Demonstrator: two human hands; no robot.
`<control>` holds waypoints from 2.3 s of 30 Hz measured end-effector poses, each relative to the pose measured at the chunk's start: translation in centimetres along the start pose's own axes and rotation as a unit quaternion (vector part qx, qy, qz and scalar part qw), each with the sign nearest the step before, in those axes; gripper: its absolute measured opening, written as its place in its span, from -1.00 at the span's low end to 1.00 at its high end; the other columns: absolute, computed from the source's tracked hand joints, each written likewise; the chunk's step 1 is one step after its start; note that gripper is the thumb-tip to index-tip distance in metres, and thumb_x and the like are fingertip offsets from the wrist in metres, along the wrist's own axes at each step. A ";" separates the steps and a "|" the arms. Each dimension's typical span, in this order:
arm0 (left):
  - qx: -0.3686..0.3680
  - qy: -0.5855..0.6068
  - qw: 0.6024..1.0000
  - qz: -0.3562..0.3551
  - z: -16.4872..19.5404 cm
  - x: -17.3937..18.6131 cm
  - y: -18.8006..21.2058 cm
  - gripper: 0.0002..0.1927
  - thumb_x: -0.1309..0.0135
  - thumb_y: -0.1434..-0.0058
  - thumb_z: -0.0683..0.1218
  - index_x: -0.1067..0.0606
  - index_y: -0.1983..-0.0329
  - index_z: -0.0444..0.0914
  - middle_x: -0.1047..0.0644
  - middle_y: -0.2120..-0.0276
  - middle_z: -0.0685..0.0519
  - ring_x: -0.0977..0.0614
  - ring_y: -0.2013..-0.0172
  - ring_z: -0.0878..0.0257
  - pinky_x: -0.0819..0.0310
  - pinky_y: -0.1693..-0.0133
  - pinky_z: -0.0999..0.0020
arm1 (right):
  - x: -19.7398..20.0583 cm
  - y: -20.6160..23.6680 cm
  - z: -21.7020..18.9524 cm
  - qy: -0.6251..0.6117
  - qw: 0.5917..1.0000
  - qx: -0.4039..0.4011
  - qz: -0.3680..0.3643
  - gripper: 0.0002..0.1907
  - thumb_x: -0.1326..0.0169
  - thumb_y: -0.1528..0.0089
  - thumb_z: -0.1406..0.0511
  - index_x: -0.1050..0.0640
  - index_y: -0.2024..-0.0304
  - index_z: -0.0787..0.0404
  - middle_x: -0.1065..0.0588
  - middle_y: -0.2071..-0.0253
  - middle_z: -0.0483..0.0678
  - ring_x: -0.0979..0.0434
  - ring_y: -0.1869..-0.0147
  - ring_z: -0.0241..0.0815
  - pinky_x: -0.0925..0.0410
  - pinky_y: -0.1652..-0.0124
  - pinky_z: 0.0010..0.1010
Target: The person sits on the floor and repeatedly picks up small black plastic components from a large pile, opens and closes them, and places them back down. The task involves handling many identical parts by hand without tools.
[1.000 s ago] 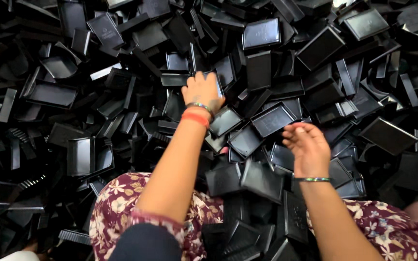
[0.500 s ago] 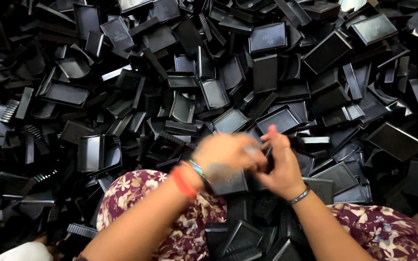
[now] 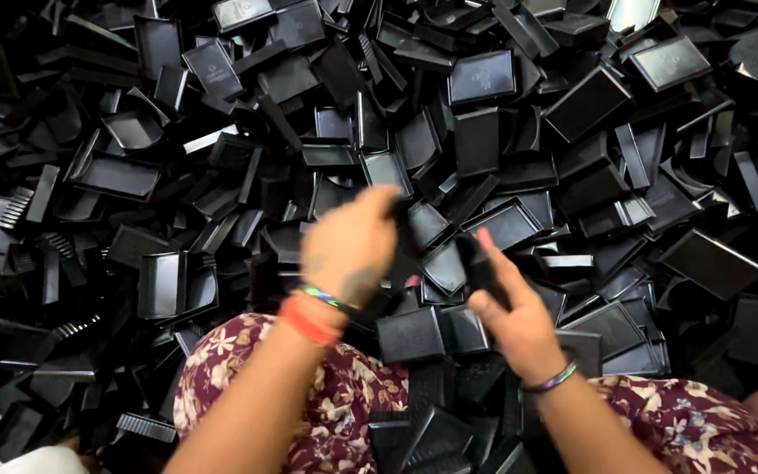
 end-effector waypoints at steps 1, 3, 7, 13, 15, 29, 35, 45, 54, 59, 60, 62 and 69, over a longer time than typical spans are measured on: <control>-0.052 0.105 0.993 -0.021 1.6 -1.0 0.2 -0.58 -0.12 -0.23 0.03 -0.50 -0.16 -0.12 -0.70 0.27 -0.13 -0.69 0.29 -0.05 -0.55 0.27 0.11 | -0.1 0.0 -0.1 0.064 0.996 0.063 0.016 -0.25 -0.13 -0.28 0.23 -0.21 -0.49 0.16 -0.28 -0.45 0.07 -0.25 -0.46 -0.02 -0.13 -0.35 -0.28; -0.019 0.488 0.838 -0.243 3.7 -3.5 -0.1 -0.35 -0.17 -0.29 0.04 -0.26 -0.42 -0.09 -0.47 -0.15 0.06 -0.63 0.22 0.29 -0.56 0.40 0.36 | 0.0 0.0 -0.1 0.189 0.963 0.185 0.054 -0.32 -0.10 -0.34 0.25 -0.24 -0.49 0.20 -0.24 -0.51 0.08 -0.21 -0.56 -0.03 -0.08 -0.44 -0.31; 0.018 0.540 0.790 -0.289 2.8 -7.1 1.0 -0.29 -0.30 -0.22 -0.12 -0.32 -0.43 -0.18 -0.47 0.10 -0.07 -0.50 0.19 0.24 -0.51 0.20 0.44 | 1.2 -0.2 1.4 0.171 0.977 0.116 0.059 -0.36 -0.06 -0.33 0.30 -0.28 -0.46 0.23 -0.27 -0.47 0.06 -0.23 -0.54 -0.06 -0.09 -0.42 -0.32; 0.028 0.627 0.748 -0.215 -0.2 -8.6 0.9 -0.38 -0.35 -0.16 -0.18 -0.39 -0.28 -0.29 -0.49 -0.11 0.04 -0.51 -0.17 0.22 -0.46 -0.20 0.34 | 0.4 -0.6 4.3 -0.295 0.949 -0.073 0.078 -0.39 0.01 -0.30 0.39 -0.33 -0.42 0.35 -0.31 -0.45 0.09 -0.26 -0.49 -0.03 -0.12 -0.39 -0.25; 0.032 0.642 0.731 -0.230 0.0 -8.8 0.7 -0.34 -0.36 -0.11 -0.18 -0.37 -0.27 -0.28 -0.49 -0.12 0.05 -0.50 -0.19 0.22 -0.45 -0.21 0.28 | 0.4 -0.9 4.4 -0.256 0.960 -0.063 0.091 -0.40 0.01 -0.31 0.39 -0.31 -0.42 0.34 -0.32 -0.43 0.08 -0.27 -0.48 -0.03 -0.12 -0.38 -0.23; 0.189 0.607 0.755 -0.161 -0.2 -11.9 0.1 -0.60 -0.13 -0.24 -0.08 -0.37 -0.14 -0.15 -0.53 0.06 0.04 -0.61 0.09 0.25 -0.61 0.15 0.21 | 1.9 -1.7 3.7 0.017 0.993 0.030 0.111 -0.35 -0.20 -0.25 0.29 -0.29 -0.33 0.35 -0.41 -0.23 0.09 -0.44 -0.29 -0.10 -0.33 -0.24 -0.32; 0.020 0.040 0.998 0.047 -4.9 -9.0 -3.0 -0.57 -0.24 -0.17 0.06 -0.50 -0.03 -0.22 -0.63 0.17 -0.09 -0.64 0.13 -0.02 -0.52 0.10 0.08 | 7.8 -0.2 -3.4 -0.132 0.920 -0.132 -0.344 -0.41 -0.24 -0.31 0.25 -0.45 -0.32 0.42 -0.59 -0.14 0.19 -0.62 -0.22 -0.04 -0.41 -0.20 -0.24; 0.030 0.168 0.985 -0.003 -2.7 -10.8 -2.5 -0.70 -0.09 -0.21 0.12 -0.58 0.25 -0.21 -0.64 0.38 -0.02 -0.68 0.32 0.02 -0.50 0.25 0.13 | 4.9 -1.3 2.9 0.002 0.989 -0.149 0.003 -0.25 -0.20 -0.17 0.22 -0.30 -0.38 0.21 -0.46 -0.26 0.00 -0.43 -0.35 -0.14 -0.28 -0.29 -0.27; -0.066 0.172 0.977 -0.105 1.6 -11.5 2.4 -0.63 -0.01 -0.35 0.20 -0.62 0.19 -0.15 -0.67 0.23 -0.05 -0.62 0.10 0.01 -0.46 0.05 0.10 | 4.9 -2.1 3.0 -0.442 0.888 -0.075 0.103 -0.33 -0.21 -0.24 0.18 -0.32 -0.32 0.26 -0.47 -0.07 0.19 -0.49 -0.17 0.12 -0.36 -0.22 0.03; -0.195 0.036 0.980 0.036 3.0 -14.7 -0.1 -0.43 -0.30 0.01 0.15 -0.53 0.07 -0.33 -0.44 -0.16 -0.31 -0.46 -0.13 -0.22 -0.37 -0.05 -0.01 | 8.0 -3.3 3.0 -0.315 0.920 0.019 0.232 -0.51 -0.07 -0.37 0.20 -0.39 -0.28 0.31 -0.48 -0.12 0.03 -0.52 -0.17 -0.03 -0.35 -0.15 -0.20; -0.193 0.020 0.981 0.016 3.1 -15.2 -0.4 -0.40 -0.34 0.08 0.15 -0.52 0.11 -0.34 -0.40 -0.18 -0.35 -0.44 -0.13 -0.26 -0.36 -0.03 -0.02 | 7.8 -3.2 3.0 -0.269 0.931 0.029 0.246 -0.51 -0.04 -0.38 0.21 -0.39 -0.31 0.28 -0.47 -0.12 0.00 -0.51 -0.17 -0.07 -0.34 -0.12 -0.24; -0.158 0.029 0.987 -0.014 2.9 -15.6 -0.5 -0.53 -0.34 0.00 0.10 -0.50 0.16 -0.27 -0.43 -0.16 -0.28 -0.47 -0.11 -0.20 -0.38 -0.08 0.02 | 6.7 -2.9 2.8 -0.247 0.948 -0.009 0.200 -0.52 -0.05 -0.39 0.24 -0.44 -0.32 0.32 -0.50 -0.11 0.06 -0.48 -0.13 -0.07 -0.32 -0.16 -0.25; -0.046 0.224 0.969 -0.092 2.2 -11.0 1.4 -0.46 -0.35 0.11 -0.11 -0.42 0.05 -0.25 -0.41 -0.02 -0.14 -0.55 0.04 0.02 -0.49 -0.04 0.24 | 6.6 -1.8 -1.2 0.313 0.933 0.159 0.080 -0.53 -0.24 -0.14 0.30 -0.61 -0.12 0.24 -0.53 -0.23 0.02 -0.43 -0.35 -0.08 -0.18 -0.35 -0.28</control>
Point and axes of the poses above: each hand's wrist, its own y-axis away from the middle knuckle, its own x-axis out of the back of the hand, z = x × y, the point moved 1 cm from there along -y, towards the middle knuckle
